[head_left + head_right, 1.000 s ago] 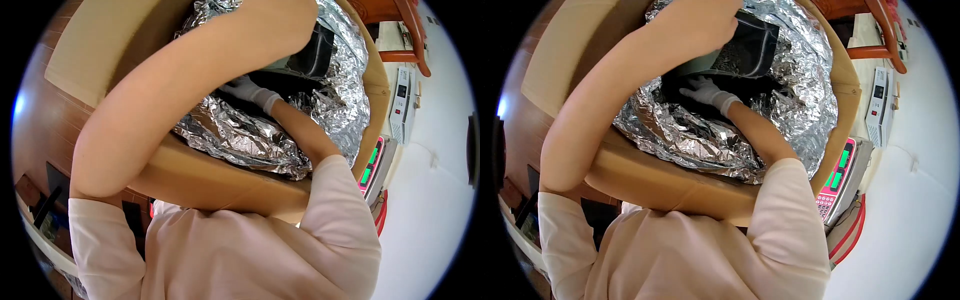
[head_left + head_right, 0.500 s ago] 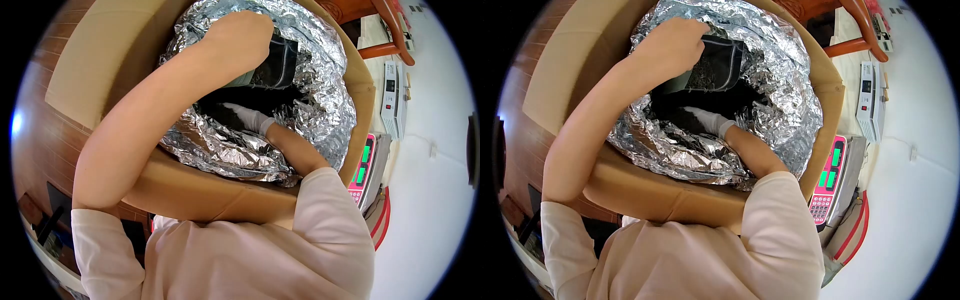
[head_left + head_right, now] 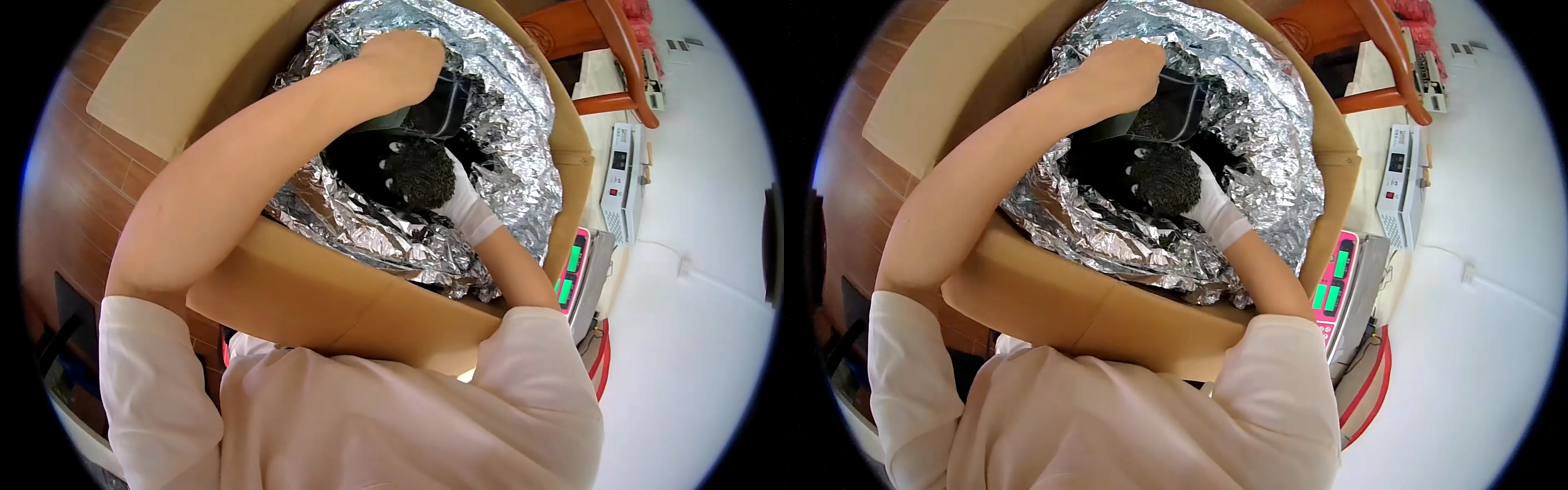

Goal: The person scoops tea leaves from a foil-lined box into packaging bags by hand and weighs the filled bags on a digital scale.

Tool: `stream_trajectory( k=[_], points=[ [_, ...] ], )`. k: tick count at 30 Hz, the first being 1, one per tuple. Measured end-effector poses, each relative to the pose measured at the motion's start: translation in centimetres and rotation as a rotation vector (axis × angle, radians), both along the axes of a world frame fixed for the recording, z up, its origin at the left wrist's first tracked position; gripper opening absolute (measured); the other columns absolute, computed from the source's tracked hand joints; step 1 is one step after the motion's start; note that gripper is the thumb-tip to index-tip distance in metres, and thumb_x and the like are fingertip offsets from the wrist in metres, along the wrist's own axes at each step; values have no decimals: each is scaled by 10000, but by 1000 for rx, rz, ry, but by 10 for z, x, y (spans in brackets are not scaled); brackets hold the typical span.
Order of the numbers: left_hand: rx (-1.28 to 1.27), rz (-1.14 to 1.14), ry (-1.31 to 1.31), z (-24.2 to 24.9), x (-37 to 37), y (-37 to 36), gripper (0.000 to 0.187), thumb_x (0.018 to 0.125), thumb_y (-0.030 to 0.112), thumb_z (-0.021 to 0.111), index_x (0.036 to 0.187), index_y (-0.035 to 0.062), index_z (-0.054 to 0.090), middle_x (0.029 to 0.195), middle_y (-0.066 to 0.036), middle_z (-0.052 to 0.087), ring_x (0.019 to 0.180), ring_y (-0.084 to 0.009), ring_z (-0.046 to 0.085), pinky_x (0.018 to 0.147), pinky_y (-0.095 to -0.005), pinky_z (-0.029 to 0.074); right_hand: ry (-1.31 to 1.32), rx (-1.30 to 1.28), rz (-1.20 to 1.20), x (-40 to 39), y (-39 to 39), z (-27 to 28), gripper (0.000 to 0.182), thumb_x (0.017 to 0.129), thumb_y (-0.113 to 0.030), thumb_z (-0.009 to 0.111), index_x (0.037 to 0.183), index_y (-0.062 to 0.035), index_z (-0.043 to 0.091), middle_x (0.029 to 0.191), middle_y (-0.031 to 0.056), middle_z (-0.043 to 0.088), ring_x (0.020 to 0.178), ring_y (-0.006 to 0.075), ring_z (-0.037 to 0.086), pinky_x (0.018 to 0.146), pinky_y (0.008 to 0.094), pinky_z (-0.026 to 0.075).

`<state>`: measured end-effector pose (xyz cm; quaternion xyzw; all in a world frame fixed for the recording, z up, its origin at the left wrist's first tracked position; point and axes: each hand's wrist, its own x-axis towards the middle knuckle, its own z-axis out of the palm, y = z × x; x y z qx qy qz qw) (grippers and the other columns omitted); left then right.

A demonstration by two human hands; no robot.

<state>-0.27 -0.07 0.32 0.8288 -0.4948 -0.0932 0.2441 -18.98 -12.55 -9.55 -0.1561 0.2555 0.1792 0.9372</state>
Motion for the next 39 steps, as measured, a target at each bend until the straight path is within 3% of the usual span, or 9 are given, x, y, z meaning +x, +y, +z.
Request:
stream_trajectory(
  k=[2,3,6,11,18,23,26,31,39],
  points=[
    [1,-12,-3,-5,1,-1,184,751,33,540,889,2,657,904,-188,653,851,-342,644,708,-427,529,-18,-21,-81,-12,0,19,486,946,-318,315,1239,34,476,1290,153,508,1117,356,519,947,528,421],
    [13,-26,25,-7,0,-1,152,761,46,524,851,-16,630,860,-213,636,836,-364,630,724,-446,513,37,-267,-168,-18,6,26,502,942,-338,320,1246,29,479,1283,163,516,1091,358,536,950,494,431],
    [40,-51,68,-6,1,-2,137,770,56,508,807,-35,603,820,-244,619,822,-388,617,736,-465,496,-79,-144,-156,-31,4,59,518,936,-371,337,1240,19,493,1248,174,541,1068,348,556,941,454,449],
    [44,-72,91,-4,-6,-4,153,713,4,549,811,-45,656,837,-225,650,826,-358,649,682,-432,531,422,-688,-582,-26,30,112,480,929,-386,347,1160,-18,553,1157,157,595,1036,325,578,894,432,478],
    [128,-185,194,-1,-18,-5,144,684,16,616,806,-46,662,830,-231,653,826,-357,649,714,-425,521,250,-670,-498,5,23,130,378,934,-311,368,1118,-40,559,1131,152,596,1009,314,581,863,472,489],
    [136,-206,201,-8,-20,-8,113,652,22,652,744,-41,673,783,-235,650,811,-346,652,708,-424,516,345,-796,-417,17,34,131,298,941,-159,431,1151,26,533,1144,140,588,1042,287,560,963,401,430],
    [39,-256,151,-15,-13,-9,171,739,43,499,690,-44,638,575,-156,618,638,-306,646,635,-415,516,210,-733,-409,12,20,109,254,913,-166,494,1126,-37,546,1136,128,568,1009,275,550,915,427,419],
    [138,-148,385,2,-1,-6,247,787,44,451,946,-76,598,638,-145,635,588,-213,639,484,-350,502,0,-564,-373,-5,6,115,377,932,-88,420,1293,19,432,1102,140,538,906,198,552,701,226,491],
    [-110,88,616,21,25,3,353,837,97,422,1119,-32,590,600,-74,571,447,-118,517,423,-269,456,-137,-739,-258,-21,0,133,340,917,-116,442,1229,8,497,1026,124,589,891,219,575,727,296,492]
  ],
)
